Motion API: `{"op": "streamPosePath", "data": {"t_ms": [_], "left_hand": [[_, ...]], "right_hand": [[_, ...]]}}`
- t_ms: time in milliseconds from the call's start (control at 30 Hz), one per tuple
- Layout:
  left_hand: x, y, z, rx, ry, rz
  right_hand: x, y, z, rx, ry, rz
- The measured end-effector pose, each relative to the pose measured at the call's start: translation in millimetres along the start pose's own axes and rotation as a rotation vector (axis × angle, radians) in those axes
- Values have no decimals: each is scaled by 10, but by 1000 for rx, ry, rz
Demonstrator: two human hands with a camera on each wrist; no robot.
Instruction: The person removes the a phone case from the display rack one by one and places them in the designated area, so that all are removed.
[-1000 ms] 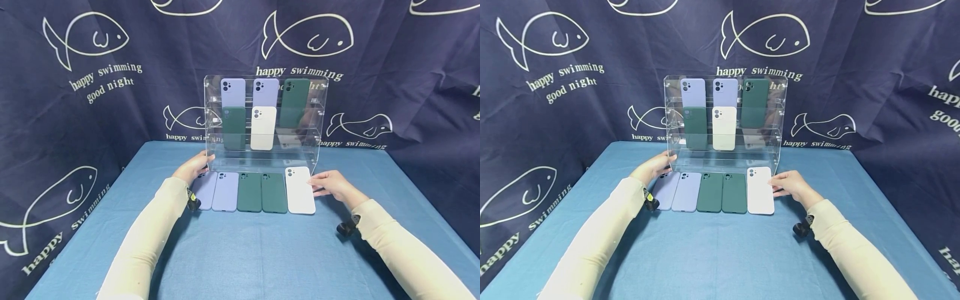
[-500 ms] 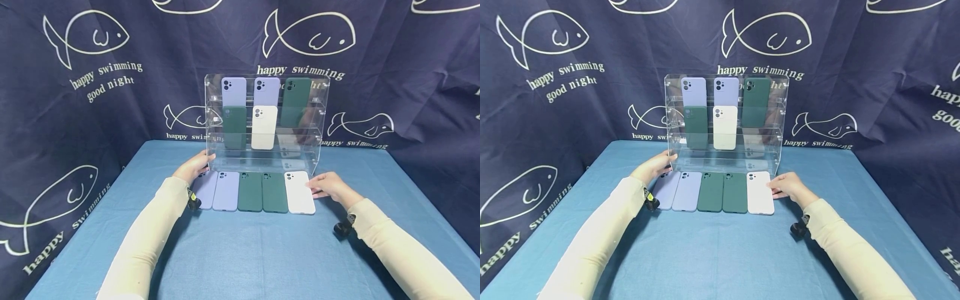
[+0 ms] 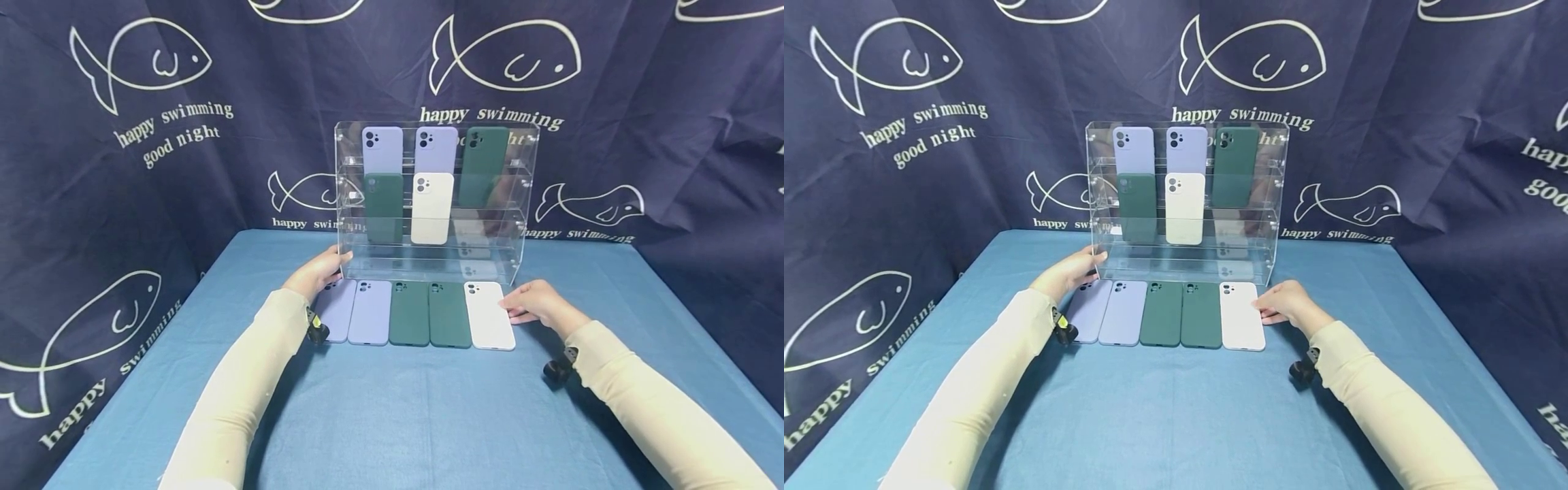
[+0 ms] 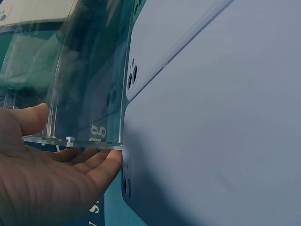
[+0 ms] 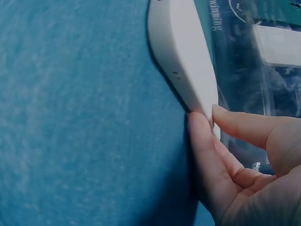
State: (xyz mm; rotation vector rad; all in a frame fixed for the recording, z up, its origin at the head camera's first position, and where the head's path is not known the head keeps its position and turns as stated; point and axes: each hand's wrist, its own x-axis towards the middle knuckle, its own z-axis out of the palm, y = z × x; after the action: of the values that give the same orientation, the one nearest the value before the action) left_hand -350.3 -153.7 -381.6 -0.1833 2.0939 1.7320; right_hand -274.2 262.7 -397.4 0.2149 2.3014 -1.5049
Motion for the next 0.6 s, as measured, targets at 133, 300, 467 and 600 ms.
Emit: {"op": "streamPosePath", "data": {"t_ms": [133, 300, 467, 600], "left_hand": [[5, -8, -7, 11, 2, 2], [12, 2, -12, 7, 11, -2], [12, 0, -4, 8, 5, -6], [8, -5, -2, 17, 5, -8]], "right_hand": [[16, 15, -1, -9, 14, 16], [44, 14, -13, -11, 4, 24], [45, 26, -16, -13, -2, 25], [26, 32, -19, -5, -2, 18]]}}
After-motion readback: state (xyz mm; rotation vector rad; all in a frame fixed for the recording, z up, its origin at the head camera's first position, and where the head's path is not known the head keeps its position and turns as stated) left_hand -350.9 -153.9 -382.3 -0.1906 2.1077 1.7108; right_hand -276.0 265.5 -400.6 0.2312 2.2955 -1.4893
